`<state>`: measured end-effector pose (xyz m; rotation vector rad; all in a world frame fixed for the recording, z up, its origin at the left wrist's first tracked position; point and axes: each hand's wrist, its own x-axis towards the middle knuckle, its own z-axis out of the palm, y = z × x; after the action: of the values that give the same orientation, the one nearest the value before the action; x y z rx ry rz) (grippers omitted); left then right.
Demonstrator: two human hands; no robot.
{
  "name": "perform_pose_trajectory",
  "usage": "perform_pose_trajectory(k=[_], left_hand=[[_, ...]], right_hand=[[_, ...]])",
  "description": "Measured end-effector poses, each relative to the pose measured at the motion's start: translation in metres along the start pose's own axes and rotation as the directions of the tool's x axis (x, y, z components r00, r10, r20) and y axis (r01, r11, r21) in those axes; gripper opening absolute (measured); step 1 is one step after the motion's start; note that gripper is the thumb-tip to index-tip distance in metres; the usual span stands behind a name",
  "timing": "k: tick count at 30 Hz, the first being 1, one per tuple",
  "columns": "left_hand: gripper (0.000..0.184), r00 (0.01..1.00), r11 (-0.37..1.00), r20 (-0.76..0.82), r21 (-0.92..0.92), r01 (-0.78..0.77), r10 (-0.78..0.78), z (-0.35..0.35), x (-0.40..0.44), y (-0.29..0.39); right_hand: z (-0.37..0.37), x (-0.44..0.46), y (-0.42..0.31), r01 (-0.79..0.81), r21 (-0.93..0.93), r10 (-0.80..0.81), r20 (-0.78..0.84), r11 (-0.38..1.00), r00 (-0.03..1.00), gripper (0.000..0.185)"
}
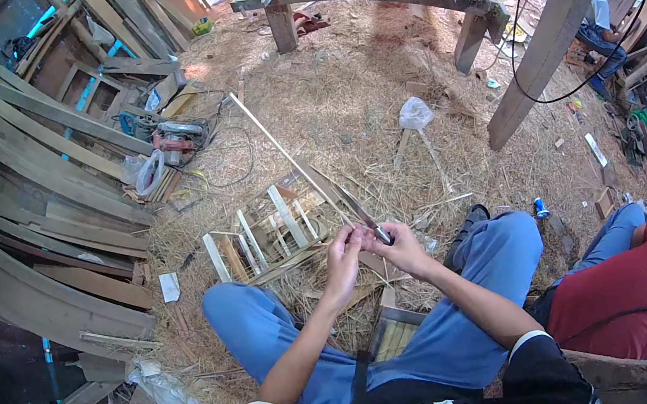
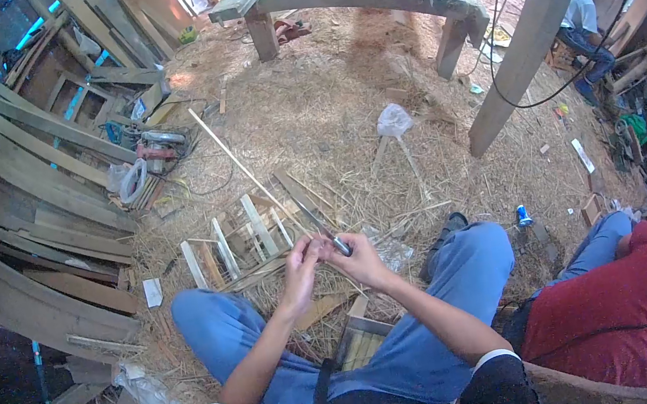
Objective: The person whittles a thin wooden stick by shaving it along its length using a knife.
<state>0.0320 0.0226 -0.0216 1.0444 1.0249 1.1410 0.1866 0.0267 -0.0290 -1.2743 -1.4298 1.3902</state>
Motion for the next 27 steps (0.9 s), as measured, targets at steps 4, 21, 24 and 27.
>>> perform_pose_trajectory(k=[4,21,24,27], left_hand=[[0.024,0.999,0.998,-0.031,-0.055,0.036,-0.037,-0.013,0.006,0.012],[0.018,0.937,0.929,0.143,-0.145,0.339,-0.320,-0.016,-0.014,0.035],[0.018,0.932,0.937,0.155,-0.072,0.341,-0.328,-0.018,-0.012,0.038],[0.021,0.924,0.936,0.182,-0.048,0.350,-0.336,-0.022,-0.013,0.036]], right_hand=[[-0.013,0.001,-0.018,0.101,-0.124,-0.111,-0.079,0.987,0.991,0.031],[-0.015,0.000,-0.026,0.347,-0.476,-0.338,0.109,0.808,0.935,0.031],[-0.014,0.003,-0.038,0.440,-0.518,-0.422,0.160,0.734,0.892,0.029],[-0.010,0.010,-0.039,0.487,-0.538,-0.453,0.206,0.688,0.868,0.033]])
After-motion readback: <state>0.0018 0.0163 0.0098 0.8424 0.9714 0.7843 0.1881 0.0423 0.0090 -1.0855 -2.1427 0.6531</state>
